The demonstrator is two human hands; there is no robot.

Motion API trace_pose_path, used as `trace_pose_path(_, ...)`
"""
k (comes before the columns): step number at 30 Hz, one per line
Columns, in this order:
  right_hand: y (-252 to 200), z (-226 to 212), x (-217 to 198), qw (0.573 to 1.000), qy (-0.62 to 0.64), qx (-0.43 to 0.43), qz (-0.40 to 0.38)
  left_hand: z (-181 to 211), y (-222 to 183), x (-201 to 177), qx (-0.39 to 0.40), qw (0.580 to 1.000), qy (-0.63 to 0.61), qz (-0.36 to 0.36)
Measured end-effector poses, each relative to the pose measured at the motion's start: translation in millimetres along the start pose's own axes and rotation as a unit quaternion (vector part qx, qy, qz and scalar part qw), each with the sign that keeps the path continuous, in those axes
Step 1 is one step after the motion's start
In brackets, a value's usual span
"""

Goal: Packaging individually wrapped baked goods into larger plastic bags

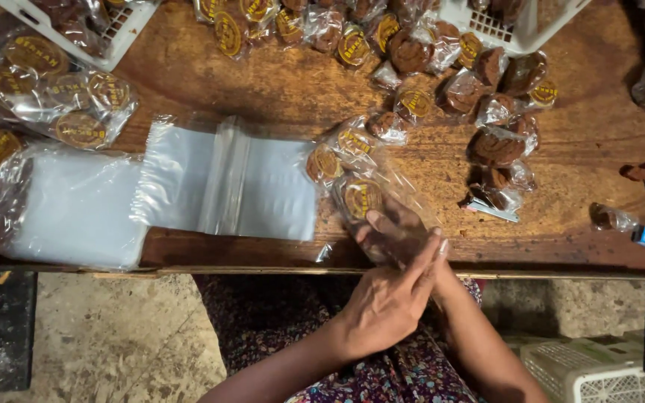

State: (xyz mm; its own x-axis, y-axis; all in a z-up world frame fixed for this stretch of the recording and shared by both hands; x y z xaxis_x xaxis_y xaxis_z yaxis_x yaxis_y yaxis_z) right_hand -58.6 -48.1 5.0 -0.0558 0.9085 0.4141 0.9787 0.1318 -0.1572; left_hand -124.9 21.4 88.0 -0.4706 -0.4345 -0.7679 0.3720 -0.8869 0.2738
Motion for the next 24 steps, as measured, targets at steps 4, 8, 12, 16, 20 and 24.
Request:
trace_pose_path(4,9,11,-15,0.982,-0.053,0.047,0.177,12,-2,-2,0.006,0.995,-0.083,-0.061)
trace_pose_path(8,13,13,-32,0.966,-0.085,0.018,0.242,20,-8,-4,0.08,0.994,0.006,-0.077)
trace_pose_path(12,-17,26,-31,0.916,-0.094,0.057,0.385,-15,13,-63,0.141,0.966,-0.158,0.145)
trace_pose_path(16,-16,5,-31,0.945,-0.235,0.108,0.201,-115,41,-56,-0.083,0.989,0.097,0.069)
trace_pose_path(20,-47,-85,60,0.836,-0.48,0.253,-0.082,-147,37,-43,-0.148,0.974,0.173,-0.017)
trace_pose_path(24,-32,-123,18,0.743,-0.624,0.233,-0.066,-151,34,-36,-0.146,0.973,0.178,-0.007)
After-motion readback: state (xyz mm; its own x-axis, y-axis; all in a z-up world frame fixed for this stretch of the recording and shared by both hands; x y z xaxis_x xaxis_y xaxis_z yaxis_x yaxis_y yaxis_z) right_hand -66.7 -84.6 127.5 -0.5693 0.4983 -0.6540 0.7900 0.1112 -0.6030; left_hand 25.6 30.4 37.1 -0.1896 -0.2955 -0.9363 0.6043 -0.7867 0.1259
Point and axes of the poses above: each hand's wrist, its own y-axis towards the middle knuckle, its own x-axis out of the palm, z = x × y, the point moved 8 cm from there along y, towards the middle knuckle, and after that the axes turned 4 degrees about -z, right-handed, at the moved point
